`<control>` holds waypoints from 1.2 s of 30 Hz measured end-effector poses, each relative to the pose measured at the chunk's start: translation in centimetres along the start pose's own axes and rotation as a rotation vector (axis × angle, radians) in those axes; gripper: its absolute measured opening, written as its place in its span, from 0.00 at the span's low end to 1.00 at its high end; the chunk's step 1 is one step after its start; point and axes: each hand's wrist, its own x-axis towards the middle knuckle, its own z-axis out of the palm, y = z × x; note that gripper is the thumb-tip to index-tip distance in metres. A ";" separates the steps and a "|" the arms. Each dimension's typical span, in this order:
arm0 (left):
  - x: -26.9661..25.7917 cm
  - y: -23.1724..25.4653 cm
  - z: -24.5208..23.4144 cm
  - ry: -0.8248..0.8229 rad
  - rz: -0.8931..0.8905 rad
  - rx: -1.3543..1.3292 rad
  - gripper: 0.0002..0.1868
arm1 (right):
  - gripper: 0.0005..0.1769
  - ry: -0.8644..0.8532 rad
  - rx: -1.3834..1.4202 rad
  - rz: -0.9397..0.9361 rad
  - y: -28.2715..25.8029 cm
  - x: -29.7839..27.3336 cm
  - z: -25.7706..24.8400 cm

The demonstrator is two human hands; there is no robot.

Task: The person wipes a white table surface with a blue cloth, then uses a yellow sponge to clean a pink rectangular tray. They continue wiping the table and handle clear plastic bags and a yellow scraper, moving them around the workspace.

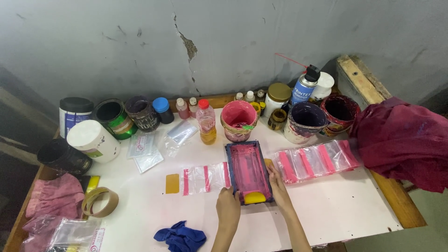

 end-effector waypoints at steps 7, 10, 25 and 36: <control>0.3 -0.6 0.6 0.004 0.020 0.036 0.12 | 0.47 -0.004 0.028 0.007 -0.2 -0.3 -0.1; 0.4 -0.6 0.5 -0.012 0.000 0.019 0.10 | 0.50 -0.006 0.027 0.045 0.0 -0.3 -0.1; 6.9 6.4 -10.5 -0.609 0.435 0.655 0.88 | 0.48 -0.003 0.050 0.025 -0.3 -0.7 -0.1; 8.0 6.5 -7.7 -0.629 0.454 1.037 0.92 | 0.44 -0.015 0.061 -0.005 0.8 -0.1 -0.5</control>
